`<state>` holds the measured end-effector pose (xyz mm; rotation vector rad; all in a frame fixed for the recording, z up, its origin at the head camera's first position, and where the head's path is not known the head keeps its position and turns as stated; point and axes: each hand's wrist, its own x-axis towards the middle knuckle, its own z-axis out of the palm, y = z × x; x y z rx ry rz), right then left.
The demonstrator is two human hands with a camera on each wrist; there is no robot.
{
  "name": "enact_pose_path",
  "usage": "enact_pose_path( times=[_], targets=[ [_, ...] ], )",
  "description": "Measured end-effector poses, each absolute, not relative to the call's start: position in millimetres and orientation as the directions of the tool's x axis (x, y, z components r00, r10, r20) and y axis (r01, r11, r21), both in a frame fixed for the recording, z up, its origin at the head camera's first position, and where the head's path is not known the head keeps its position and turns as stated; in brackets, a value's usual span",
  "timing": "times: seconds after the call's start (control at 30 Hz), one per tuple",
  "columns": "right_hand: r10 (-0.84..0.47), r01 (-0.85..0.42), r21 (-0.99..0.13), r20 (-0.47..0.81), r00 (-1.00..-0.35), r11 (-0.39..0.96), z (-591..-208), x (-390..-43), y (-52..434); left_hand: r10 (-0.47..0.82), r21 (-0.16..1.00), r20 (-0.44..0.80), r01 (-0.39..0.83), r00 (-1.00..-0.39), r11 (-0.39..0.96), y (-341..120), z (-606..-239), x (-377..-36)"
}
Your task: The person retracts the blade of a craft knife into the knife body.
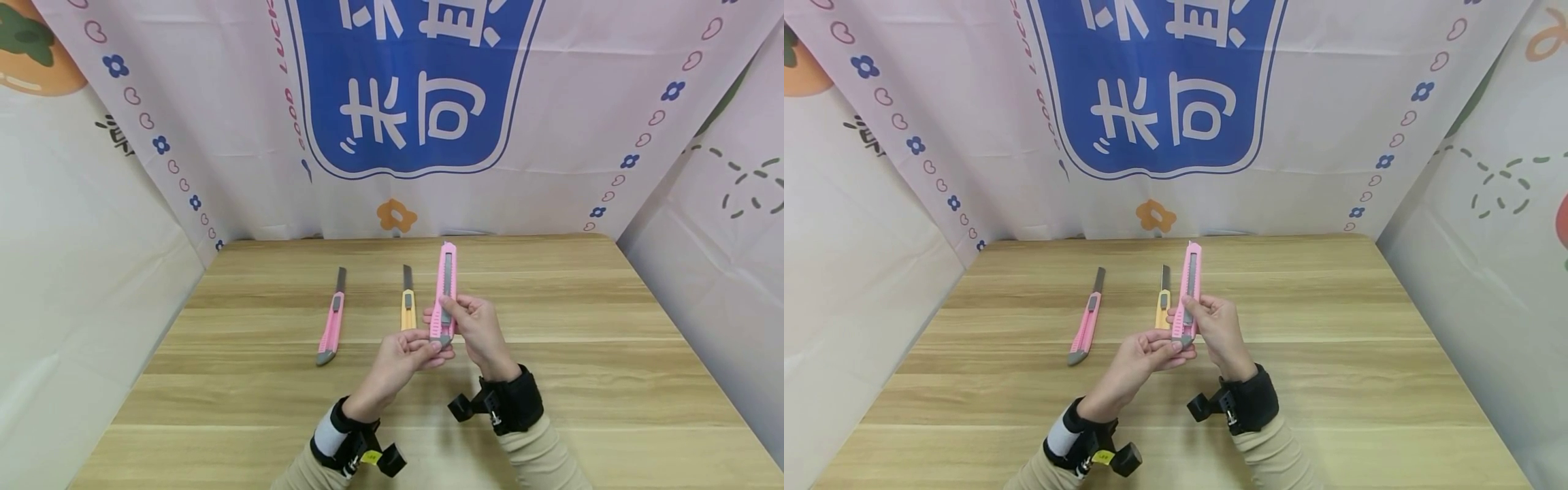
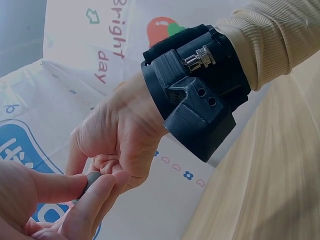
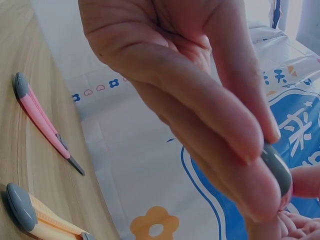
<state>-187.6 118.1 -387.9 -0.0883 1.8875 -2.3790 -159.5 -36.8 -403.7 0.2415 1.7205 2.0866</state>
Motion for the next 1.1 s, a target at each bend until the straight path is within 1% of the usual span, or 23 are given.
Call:
enact_pose_path(
  times=[0.17, 0.43, 0.7, 0.97, 1.1],
  targets=[
    [-0.134, 0.05, -0.973, -0.02, -0.991, -0.224, -388.0, -187.4, 120.3, 0.423, 0.965, -0.143, -0.22, -0.895, -0.139, -37.4, -402.8, -159.1],
    [-0.16, 0.107, -0.977, -0.078, -0.984, -0.184, -388.8, -190.0, 122.9, 0.422, 0.965, -0.136, -0.217, -0.896, -0.15, -37.3, -402.2, -159.3],
    [-0.164, 0.103, -0.982, -0.076, -0.984, -0.161, -387.5, -190.4, 125.7, 0.411, 0.964, -0.146, -0.222, -0.9, -0.145, -35.8, -403.7, -159.6],
    [-0.142, 0.115, -0.976, -0.089, -0.986, -0.186, -387.0, -190.6, 123.9, 0.371, 0.964, -0.139, -0.212, -0.918, -0.163, -34.5, -403.1, -159.2],
    [-0.12, 0.14, -0.967, -0.116, -0.986, -0.215, -387.2, -191.3, 120.1, 0.349, 0.964, -0.141, -0.209, -0.926, -0.166, -34.3, -402.5, -158.6]
  ],
)
